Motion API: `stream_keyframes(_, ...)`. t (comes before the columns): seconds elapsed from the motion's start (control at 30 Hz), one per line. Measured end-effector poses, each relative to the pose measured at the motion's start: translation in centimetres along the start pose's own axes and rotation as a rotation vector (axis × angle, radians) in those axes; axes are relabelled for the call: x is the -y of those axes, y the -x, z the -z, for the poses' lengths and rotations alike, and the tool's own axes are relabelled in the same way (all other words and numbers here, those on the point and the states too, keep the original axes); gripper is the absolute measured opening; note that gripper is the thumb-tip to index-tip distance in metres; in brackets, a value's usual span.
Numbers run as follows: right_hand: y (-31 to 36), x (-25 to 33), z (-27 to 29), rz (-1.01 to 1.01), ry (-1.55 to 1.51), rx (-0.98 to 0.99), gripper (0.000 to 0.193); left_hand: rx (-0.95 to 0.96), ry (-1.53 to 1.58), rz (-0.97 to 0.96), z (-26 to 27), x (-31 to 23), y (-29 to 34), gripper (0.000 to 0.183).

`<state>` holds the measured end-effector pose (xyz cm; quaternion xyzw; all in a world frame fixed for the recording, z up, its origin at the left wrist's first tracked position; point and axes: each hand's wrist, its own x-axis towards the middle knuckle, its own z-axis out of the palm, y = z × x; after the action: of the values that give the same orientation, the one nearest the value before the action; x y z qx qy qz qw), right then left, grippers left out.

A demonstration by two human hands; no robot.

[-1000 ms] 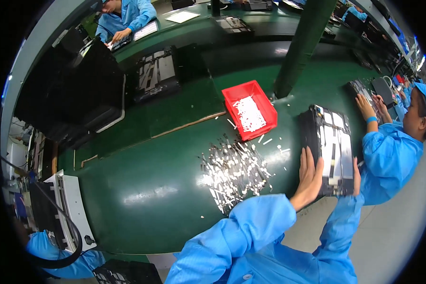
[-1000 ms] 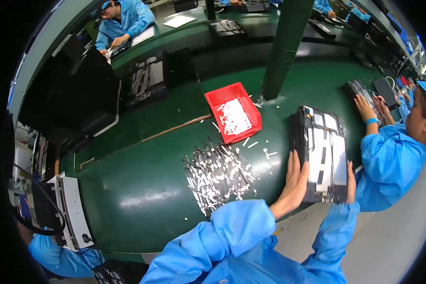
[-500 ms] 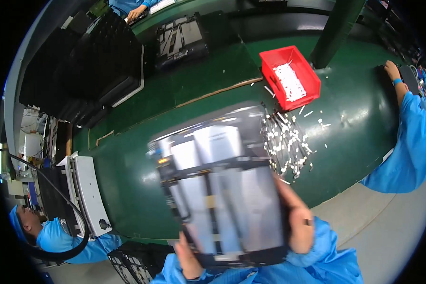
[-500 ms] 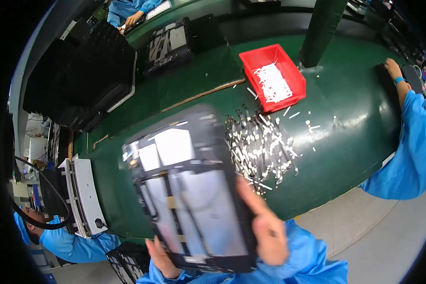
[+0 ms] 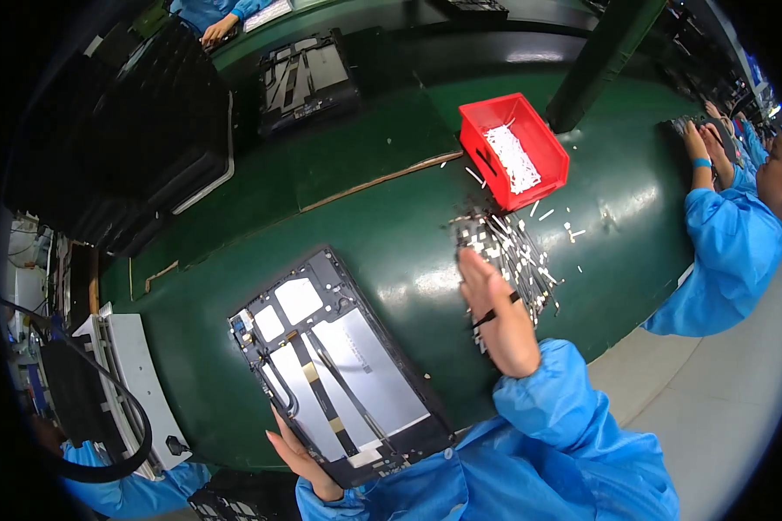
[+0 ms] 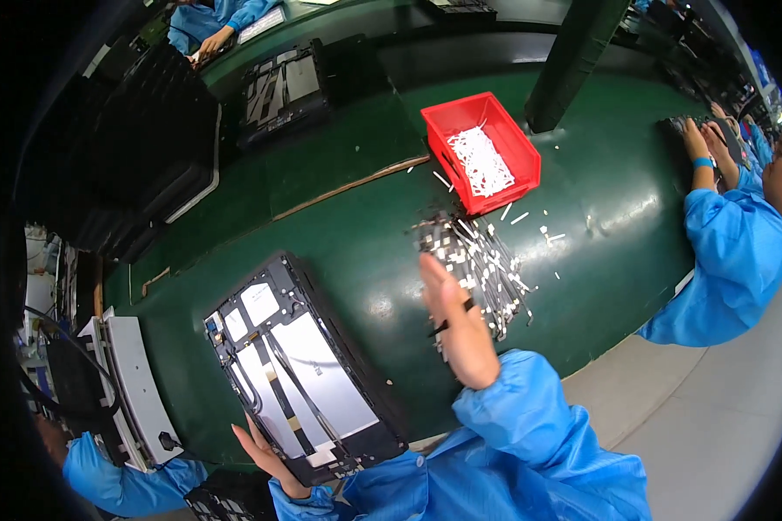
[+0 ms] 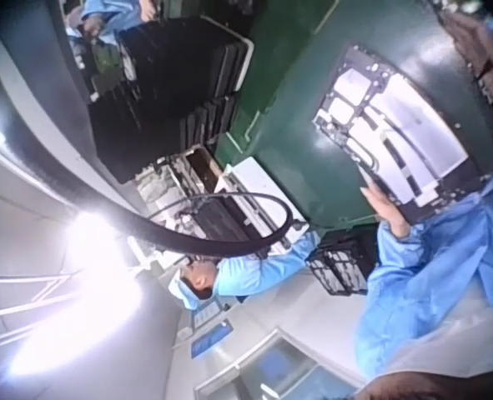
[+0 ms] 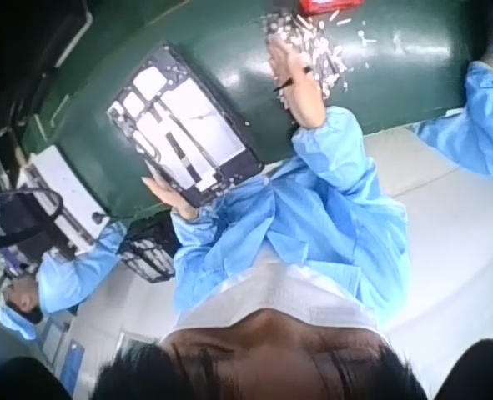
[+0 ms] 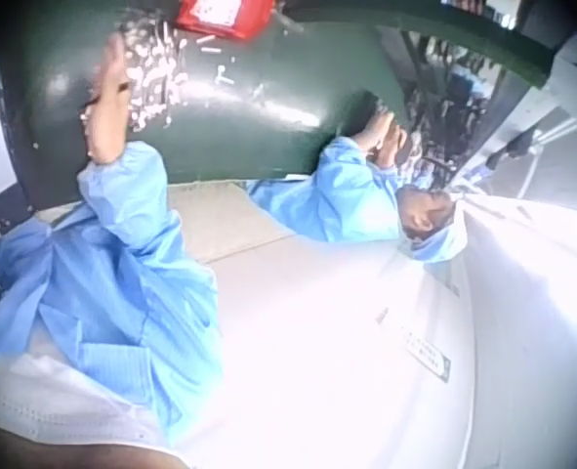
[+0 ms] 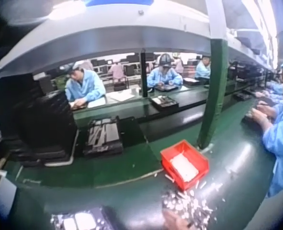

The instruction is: The person assembles internal cables and electronic components into a tablet device by hand, using a pick tool to manipulate the ribbon cables and other small parts.

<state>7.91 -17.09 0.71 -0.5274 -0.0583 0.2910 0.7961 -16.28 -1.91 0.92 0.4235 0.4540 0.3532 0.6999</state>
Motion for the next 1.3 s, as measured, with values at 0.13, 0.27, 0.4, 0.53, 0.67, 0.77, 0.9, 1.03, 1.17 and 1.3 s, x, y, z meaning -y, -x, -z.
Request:
stream_keyframes(0.13, -0.6, 2.6, 2.5, -0.012, -0.078, -0.002, 0.055, 0.076, -0.183, -0.116, 1.2, 2.0, -0.9, 0.059)
stream_keyframes(0.27, 1.1, 7.4, 5.5, -0.035, 0.260, -0.013, 0.045, 0.155, -0.084, -0.065, -3.9, 1.4, 0.3, 0.054)
stream_keyframes(0.4, 1.0, 8.5, 7.9, 0.080, 0.883, -0.087, 0.024, 0.175, -0.154, -0.104, -6.4, 1.3, 1.0, 0.052)
stream_keyframes(0.53, 1.0, 8.2, 7.5, 0.091, 1.378, -0.123, 0.023, 0.106, -0.066, -0.010, -6.9, 1.5, 1.4, 0.052)
stream_keyframes(0.67, 0.0, 8.2, 8.4, -0.053, 1.316, -0.056, 0.023, 0.069, 0.027, 0.019, -6.5, 2.0, 1.7, 0.053)
stream_keyframes(0.77, 0.1, 9.0, 7.1, -0.091, 1.392, -0.117, 0.023, 0.102, 0.004, 0.022, -7.2, 1.9, 2.0, 0.059)
stream_keyframes(0.9, 0.3, 8.0, 7.1, 0.042, 1.518, -0.100, 0.022, 0.129, -0.002, -0.036, -7.3, 2.2, 1.8, 0.059)
stream_keyframes(1.03, -0.6, 8.2, 8.0, -0.059, 1.393, -0.017, 0.019, 0.174, -0.073, -0.087, -7.4, 1.5, 2.0, 0.058)
stream_keyframes(1.17, -0.3, 8.6, 7.8, -0.118, 1.043, -0.016, 0.015, 0.193, 0.053, -0.088, -6.5, 1.0, 2.3, 0.056)
stream_keyframes(1.3, 0.4, 9.7, 6.7, -0.064, 1.179, -0.083, 0.014, 0.175, -0.108, -0.111, -5.0, 0.0, 3.2, 0.052)
